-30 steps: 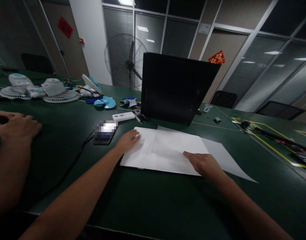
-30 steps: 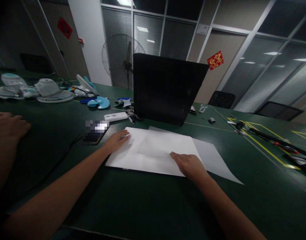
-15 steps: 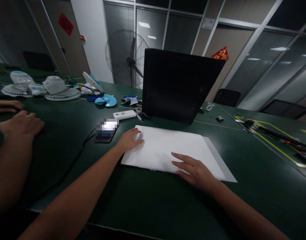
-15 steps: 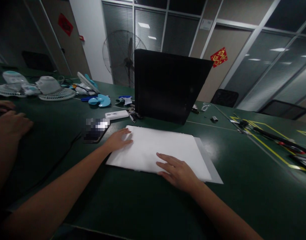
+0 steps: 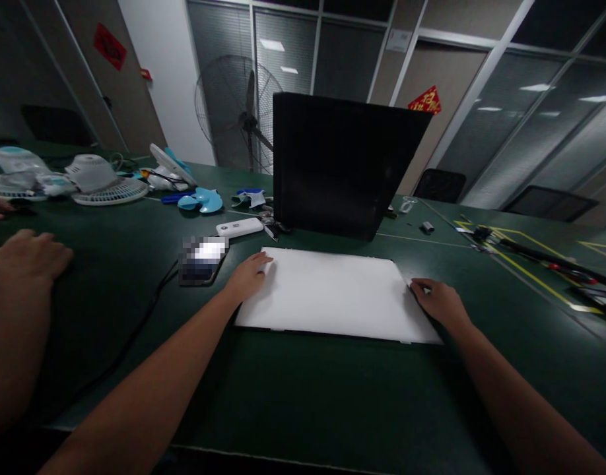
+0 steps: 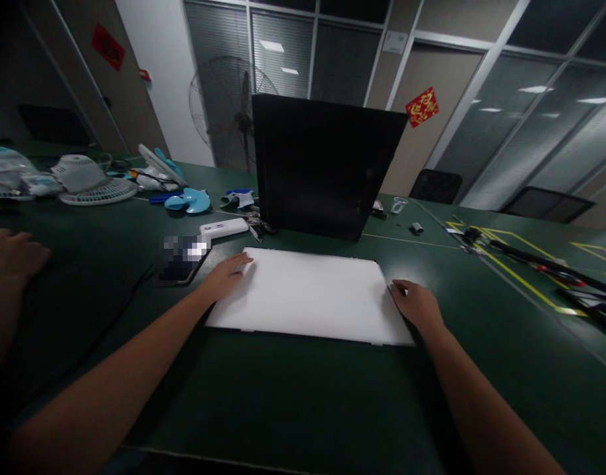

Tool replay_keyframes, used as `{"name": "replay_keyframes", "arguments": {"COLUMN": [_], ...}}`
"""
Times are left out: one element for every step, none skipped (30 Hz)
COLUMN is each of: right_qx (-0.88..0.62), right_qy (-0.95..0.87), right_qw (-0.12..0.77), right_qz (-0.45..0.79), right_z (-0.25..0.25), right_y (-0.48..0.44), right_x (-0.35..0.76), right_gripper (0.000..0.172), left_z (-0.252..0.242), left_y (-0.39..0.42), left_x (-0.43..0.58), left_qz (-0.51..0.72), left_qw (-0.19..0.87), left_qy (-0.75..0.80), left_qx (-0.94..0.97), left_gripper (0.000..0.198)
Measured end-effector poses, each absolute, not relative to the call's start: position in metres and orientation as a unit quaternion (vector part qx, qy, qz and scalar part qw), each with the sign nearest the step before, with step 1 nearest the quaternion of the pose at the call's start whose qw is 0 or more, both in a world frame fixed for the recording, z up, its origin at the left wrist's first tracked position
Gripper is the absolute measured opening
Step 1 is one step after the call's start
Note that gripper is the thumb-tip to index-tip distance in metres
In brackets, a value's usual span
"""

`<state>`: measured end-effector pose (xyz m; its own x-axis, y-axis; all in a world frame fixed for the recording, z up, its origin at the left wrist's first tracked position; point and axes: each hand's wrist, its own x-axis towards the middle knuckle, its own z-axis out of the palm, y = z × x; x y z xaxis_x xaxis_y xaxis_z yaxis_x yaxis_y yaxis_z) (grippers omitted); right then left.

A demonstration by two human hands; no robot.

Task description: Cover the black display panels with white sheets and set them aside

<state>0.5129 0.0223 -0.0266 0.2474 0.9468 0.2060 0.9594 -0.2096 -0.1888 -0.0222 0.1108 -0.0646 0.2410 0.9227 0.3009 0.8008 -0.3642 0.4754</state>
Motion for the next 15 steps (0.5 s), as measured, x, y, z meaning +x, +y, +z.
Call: {"name": "replay_keyframes", "arguments": {"right_qx": [-0.767,-0.759,-0.752,-0.749,-0.748,-0.748,-0.747,-0.745,-0.741,-0.737,-0.733,-0.731,-0.73,-0.725,-0.717], "right_qy": [-0.624,-0.633,-0.639,-0.641,-0.636,-0.624,-0.609,-0.592,-0.577,-0.565,-0.555,-0.547,-0.538,-0.524,-0.508], "right_qw": [0.149,0.155,0.159,0.167,0.19,0.223,0.259,0.294,0.323,0.345,0.36,0.372,0.383,0.4,0.421], "right_qz": [-0.017,-0.012,-0.007,0.0,0.015,0.038,0.065,0.093,0.118,0.139,0.155,0.167,0.179,0.198,0.223], "right_z": [-0.029,-0.031,-0.033,-0.035,-0.036,-0.038,-0.04,-0.041,-0.042,-0.042,-0.042,-0.042,-0.041,-0.04,-0.038], "right_y": [0.023,0.024,0.024,0.025,0.026,0.027,0.027,0.028,0.03,0.031,0.032,0.033,0.034,0.035,0.035], "right_x": [0.511,0.507,0.503,0.499,0.496,0.493,0.491,0.491,0.491,0.492,0.493,0.495,0.498,0.501,0.504], "right_gripper": [0.053,0.053,0.053,0.053,0.053,0.052,0.051,0.05,0.048,0.047,0.047,0.048,0.049,0.05,0.05], "left_z": [-0.065,-0.065,-0.065,-0.066,-0.066,-0.066,-0.067,-0.067,-0.067,-0.067,-0.067,-0.067,-0.066,-0.066,-0.065], "left_y": [0.111,0.111,0.112,0.112,0.112,0.112,0.112,0.111,0.111,0.111,0.11,0.11,0.109,0.109,0.109], "left_x": [-0.022,-0.022,-0.022,-0.022,-0.021,-0.021,-0.02,-0.019,-0.018,-0.018,-0.017,-0.017,-0.016,-0.016,-0.016], "left_qz": [0.271,0.27,0.267,0.264,0.262,0.261,0.261,0.26,0.258,0.252,0.242,0.229,0.216,0.205,0.197], "left_qw": [0.109,0.106,0.103,0.1,0.098,0.096,0.093,0.087,0.081,0.075,0.072,0.071,0.074,0.079,0.083], "left_qy": [0.553,0.554,0.555,0.554,0.553,0.553,0.553,0.555,0.558,0.561,0.563,0.564,0.565,0.564,0.564], "left_qx": [0.78,0.78,0.781,0.783,0.785,0.786,0.786,0.785,0.785,0.785,0.787,0.79,0.793,0.796,0.798], "left_gripper": [0.062,0.061,0.06,0.058,0.055,0.052,0.049,0.047,0.047,0.048,0.049,0.05,0.051,0.051,0.052]}}
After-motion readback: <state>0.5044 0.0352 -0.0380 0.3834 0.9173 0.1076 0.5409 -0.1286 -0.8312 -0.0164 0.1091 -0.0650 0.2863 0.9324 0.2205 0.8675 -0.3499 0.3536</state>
